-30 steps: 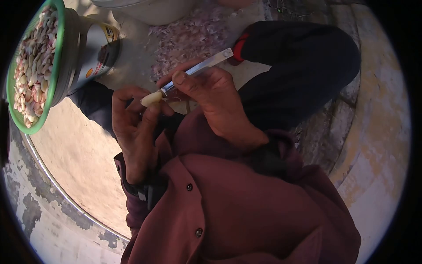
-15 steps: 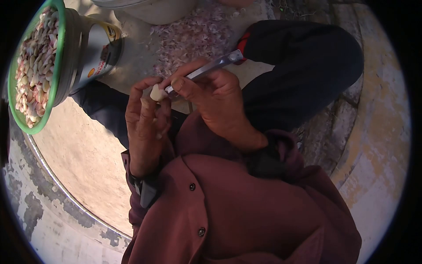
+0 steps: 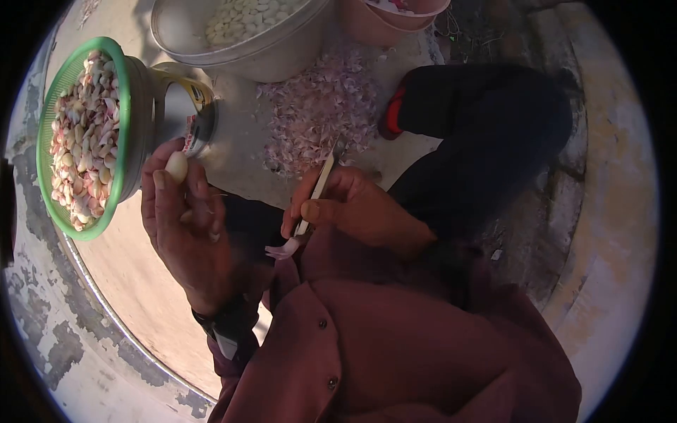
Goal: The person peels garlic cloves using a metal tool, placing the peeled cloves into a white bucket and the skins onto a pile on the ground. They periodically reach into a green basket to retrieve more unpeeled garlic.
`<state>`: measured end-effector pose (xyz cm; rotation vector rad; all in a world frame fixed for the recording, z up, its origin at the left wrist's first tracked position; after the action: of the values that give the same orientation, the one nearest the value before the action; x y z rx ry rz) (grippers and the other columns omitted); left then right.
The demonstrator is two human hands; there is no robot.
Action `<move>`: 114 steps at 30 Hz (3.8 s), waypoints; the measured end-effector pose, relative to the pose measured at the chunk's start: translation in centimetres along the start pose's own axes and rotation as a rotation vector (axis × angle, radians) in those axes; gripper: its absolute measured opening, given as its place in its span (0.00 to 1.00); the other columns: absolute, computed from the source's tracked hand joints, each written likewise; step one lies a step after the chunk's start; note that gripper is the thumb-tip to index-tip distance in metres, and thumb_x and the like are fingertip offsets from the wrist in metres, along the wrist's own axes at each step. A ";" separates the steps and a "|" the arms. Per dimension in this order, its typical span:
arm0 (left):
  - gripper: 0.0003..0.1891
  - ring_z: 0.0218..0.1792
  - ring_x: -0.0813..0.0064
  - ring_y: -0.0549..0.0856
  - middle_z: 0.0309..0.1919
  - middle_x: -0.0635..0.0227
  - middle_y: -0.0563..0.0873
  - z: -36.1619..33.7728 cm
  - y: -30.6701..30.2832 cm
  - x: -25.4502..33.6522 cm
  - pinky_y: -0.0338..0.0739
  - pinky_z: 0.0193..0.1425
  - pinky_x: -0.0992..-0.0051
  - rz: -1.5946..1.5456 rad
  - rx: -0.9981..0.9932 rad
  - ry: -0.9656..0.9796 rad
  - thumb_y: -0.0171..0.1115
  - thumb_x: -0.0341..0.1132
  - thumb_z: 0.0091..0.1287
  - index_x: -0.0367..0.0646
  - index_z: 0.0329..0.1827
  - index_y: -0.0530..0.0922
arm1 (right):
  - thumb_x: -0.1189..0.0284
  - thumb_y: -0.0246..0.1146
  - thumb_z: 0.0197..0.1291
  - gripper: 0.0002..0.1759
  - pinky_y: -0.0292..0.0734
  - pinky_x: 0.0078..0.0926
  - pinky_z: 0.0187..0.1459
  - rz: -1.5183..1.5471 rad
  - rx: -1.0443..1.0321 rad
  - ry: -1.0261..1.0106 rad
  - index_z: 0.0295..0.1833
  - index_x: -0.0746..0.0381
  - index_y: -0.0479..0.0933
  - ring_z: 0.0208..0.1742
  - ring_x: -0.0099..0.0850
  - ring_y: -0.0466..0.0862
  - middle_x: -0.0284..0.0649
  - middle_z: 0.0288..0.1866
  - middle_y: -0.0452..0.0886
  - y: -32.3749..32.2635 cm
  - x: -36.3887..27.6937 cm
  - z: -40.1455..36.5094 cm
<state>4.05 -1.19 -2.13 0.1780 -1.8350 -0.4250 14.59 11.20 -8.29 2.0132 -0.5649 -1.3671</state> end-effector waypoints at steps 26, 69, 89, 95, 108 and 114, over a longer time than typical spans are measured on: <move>0.18 0.51 0.62 0.82 0.54 0.46 0.79 -3.9 -7.2 -12.8 0.79 0.52 0.67 -0.546 -0.043 -0.550 0.57 0.29 0.68 0.38 0.59 0.68 | 0.64 0.56 0.72 0.11 0.79 0.31 0.51 0.371 0.135 -0.122 0.48 0.61 0.75 0.48 0.32 0.83 0.44 0.47 0.81 -5.2 1.6 1.1; 0.13 0.19 0.88 0.70 0.21 0.77 0.75 -7.6 -1.9 -10.8 0.61 0.22 0.83 -0.398 0.022 -0.582 0.61 0.43 0.71 0.45 0.33 0.75 | 0.76 0.65 0.63 0.08 0.80 0.26 0.50 -0.624 0.150 -0.407 0.46 0.66 0.77 0.46 0.30 0.85 0.49 0.45 0.84 1.3 -1.7 -1.3; 0.08 0.30 0.81 0.77 0.34 0.66 0.83 -4.7 0.0 -7.6 0.73 0.37 0.80 -0.424 0.025 -0.394 0.58 0.34 0.72 0.38 0.46 0.78 | 0.74 0.62 0.67 0.07 0.75 0.21 0.51 -0.343 0.492 -0.316 0.46 0.66 0.79 0.45 0.21 0.81 0.38 0.44 0.85 -5.3 -0.1 -1.3; 0.10 0.21 0.87 0.66 0.40 0.61 0.80 2.9 8.8 5.4 0.61 0.24 0.86 -0.357 -0.263 0.236 0.54 0.35 0.75 0.36 0.46 0.76 | 0.77 0.60 0.67 0.06 0.74 0.22 0.52 -0.328 0.487 -0.281 0.46 0.66 0.79 0.47 0.20 0.79 0.36 0.44 0.83 -6.3 1.1 -0.8; 0.14 0.24 0.90 0.63 0.30 0.78 0.71 9.3 13.4 -0.6 0.55 0.25 0.85 0.127 -0.281 0.043 0.52 0.40 0.75 0.36 0.48 0.77 | 0.74 0.62 0.67 0.06 0.74 0.18 0.41 -0.257 0.493 -0.361 0.43 0.67 0.78 0.38 0.16 0.76 0.30 0.34 0.79 -6.6 0.4 -1.1; 0.23 0.46 0.79 0.77 0.51 0.63 0.79 2.1 1.2 -7.9 0.70 0.53 0.80 -0.083 -0.165 -0.312 0.55 0.26 0.69 0.30 0.66 0.68 | 0.72 0.62 0.67 0.08 0.74 0.19 0.48 -0.266 0.446 -0.201 0.45 0.65 0.79 0.44 0.19 0.79 0.34 0.43 0.83 -6.3 1.9 -0.4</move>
<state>4.53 2.96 -9.22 0.0771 -2.0907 -0.6916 15.61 14.52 -13.86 2.3849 -0.7684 -1.7382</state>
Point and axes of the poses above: each hand's wrist, its own z-axis towards the middle knuckle, its own y-axis out of the palm, x = y × z, the point moved 8 cm from there along z, towards the middle knuckle
